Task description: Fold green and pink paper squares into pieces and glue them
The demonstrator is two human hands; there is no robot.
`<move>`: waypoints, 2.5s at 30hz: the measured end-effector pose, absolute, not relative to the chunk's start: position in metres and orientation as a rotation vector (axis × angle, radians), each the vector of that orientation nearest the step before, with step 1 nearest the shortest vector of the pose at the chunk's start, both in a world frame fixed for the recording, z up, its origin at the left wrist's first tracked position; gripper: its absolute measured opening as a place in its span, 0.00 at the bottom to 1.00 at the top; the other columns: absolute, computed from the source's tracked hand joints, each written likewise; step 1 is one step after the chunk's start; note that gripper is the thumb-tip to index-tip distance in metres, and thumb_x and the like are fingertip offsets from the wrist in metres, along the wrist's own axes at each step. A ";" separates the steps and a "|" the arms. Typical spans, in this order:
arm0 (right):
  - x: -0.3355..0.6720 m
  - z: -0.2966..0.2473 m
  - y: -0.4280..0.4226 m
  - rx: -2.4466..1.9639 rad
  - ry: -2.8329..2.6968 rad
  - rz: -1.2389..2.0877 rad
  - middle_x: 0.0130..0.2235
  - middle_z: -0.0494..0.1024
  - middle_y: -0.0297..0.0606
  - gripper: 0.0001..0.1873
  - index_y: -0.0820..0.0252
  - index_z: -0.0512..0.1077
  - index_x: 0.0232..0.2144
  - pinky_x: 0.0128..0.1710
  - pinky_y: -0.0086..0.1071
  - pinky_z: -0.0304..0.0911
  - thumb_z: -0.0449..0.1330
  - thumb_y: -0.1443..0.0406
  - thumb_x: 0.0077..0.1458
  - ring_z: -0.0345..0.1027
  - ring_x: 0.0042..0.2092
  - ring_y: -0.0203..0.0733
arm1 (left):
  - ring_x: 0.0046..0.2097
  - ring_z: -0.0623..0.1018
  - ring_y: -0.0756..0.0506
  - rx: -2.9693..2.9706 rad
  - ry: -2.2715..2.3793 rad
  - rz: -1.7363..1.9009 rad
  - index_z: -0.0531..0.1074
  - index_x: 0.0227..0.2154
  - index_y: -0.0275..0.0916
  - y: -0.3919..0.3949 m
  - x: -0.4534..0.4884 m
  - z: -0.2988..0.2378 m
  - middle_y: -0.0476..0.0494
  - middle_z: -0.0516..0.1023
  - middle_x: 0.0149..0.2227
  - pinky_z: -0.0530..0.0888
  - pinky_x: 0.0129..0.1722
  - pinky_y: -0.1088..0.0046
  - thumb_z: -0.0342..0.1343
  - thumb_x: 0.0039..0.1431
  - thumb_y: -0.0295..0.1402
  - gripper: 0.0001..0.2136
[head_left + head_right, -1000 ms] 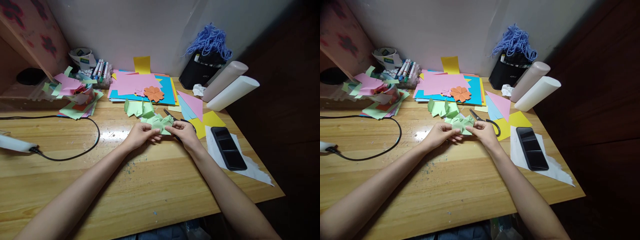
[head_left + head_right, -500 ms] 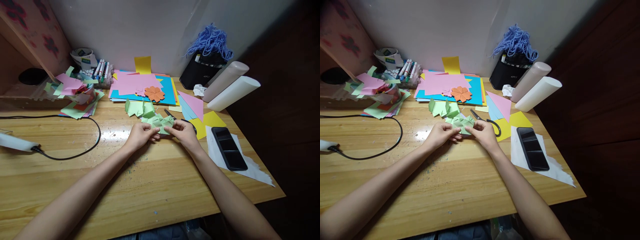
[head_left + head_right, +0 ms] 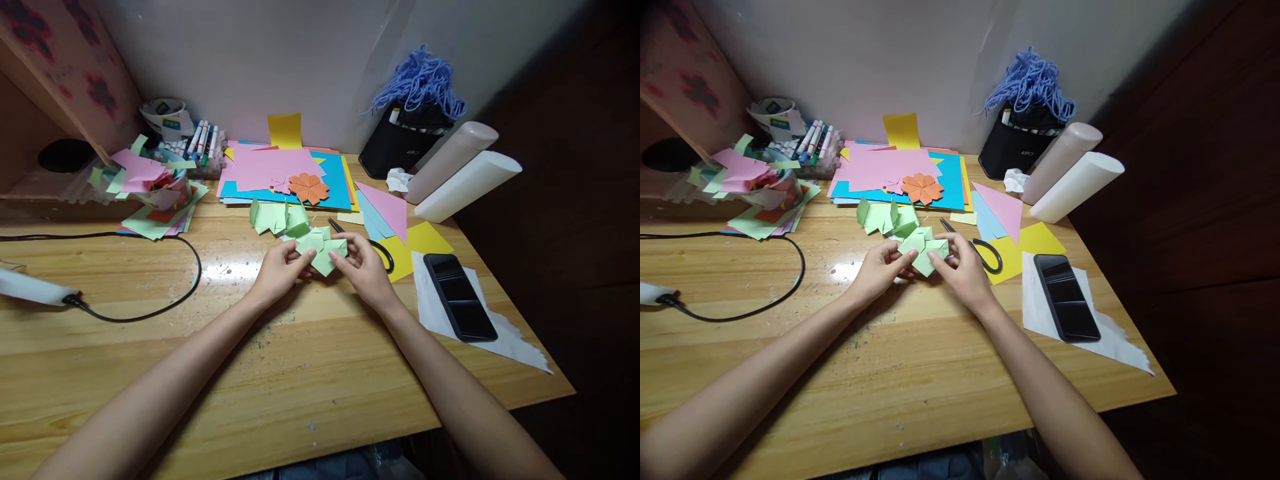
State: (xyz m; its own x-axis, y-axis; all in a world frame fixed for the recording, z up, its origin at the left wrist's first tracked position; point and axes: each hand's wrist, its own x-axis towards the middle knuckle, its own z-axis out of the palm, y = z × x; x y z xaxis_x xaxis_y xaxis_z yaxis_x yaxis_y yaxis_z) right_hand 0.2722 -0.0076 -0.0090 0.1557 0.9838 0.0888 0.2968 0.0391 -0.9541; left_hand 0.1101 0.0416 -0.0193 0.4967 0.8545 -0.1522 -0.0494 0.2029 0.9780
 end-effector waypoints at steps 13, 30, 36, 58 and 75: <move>0.272 -0.014 -0.003 -1.373 -1.183 0.834 0.37 0.71 0.37 0.19 0.56 0.61 0.44 0.35 0.31 0.66 0.58 0.61 0.50 0.68 0.36 0.37 | 0.26 0.77 0.48 1.299 0.764 0.619 0.66 0.33 0.34 0.039 0.109 -0.019 0.44 0.76 0.26 0.73 0.27 0.73 0.62 0.44 0.39 0.16; 0.269 -0.004 -0.014 -1.426 -1.702 0.249 0.42 0.72 0.37 0.17 0.49 0.66 0.47 0.38 0.36 0.67 0.53 0.67 0.55 0.66 0.39 0.40 | 0.27 0.74 0.52 1.172 0.769 0.764 0.64 0.29 0.35 0.043 0.107 -0.018 0.50 0.71 0.26 0.75 0.30 0.74 0.56 0.50 0.38 0.11; 0.274 -0.009 -0.011 -1.406 -1.786 0.068 0.42 0.69 0.39 0.19 0.46 0.67 0.49 0.42 0.37 0.65 0.53 0.69 0.55 0.65 0.43 0.41 | 0.22 0.73 0.53 1.120 0.795 0.714 0.62 0.25 0.35 0.045 0.106 -0.013 0.52 0.70 0.20 0.75 0.26 0.76 0.58 0.48 0.35 0.11; 0.273 -0.016 -0.008 -1.276 -1.961 -0.089 0.42 0.74 0.40 0.15 0.56 0.71 0.43 0.40 0.38 0.64 0.54 0.71 0.54 0.64 0.41 0.41 | 0.22 0.71 0.55 1.189 0.752 0.648 0.72 0.30 0.30 0.045 0.105 -0.016 0.46 0.73 0.25 0.71 0.24 0.80 0.56 0.51 0.37 0.12; 0.275 -0.015 -0.008 -1.249 -2.033 -0.044 0.43 0.73 0.40 0.14 0.55 0.71 0.43 0.39 0.39 0.64 0.54 0.70 0.55 0.64 0.43 0.42 | 0.25 0.70 0.54 1.210 0.709 0.624 0.71 0.27 0.32 0.048 0.104 -0.017 0.46 0.72 0.26 0.71 0.25 0.80 0.55 0.51 0.40 0.13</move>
State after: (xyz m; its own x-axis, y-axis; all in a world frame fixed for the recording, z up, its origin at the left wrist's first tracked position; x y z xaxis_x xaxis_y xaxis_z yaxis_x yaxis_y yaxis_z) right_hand 0.2748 -0.0076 -0.0146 -0.2545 0.7578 0.6008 0.7831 0.5260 -0.3317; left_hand 0.1038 0.0478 -0.0175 0.6349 0.7573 -0.1529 -0.0551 0.2418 0.9688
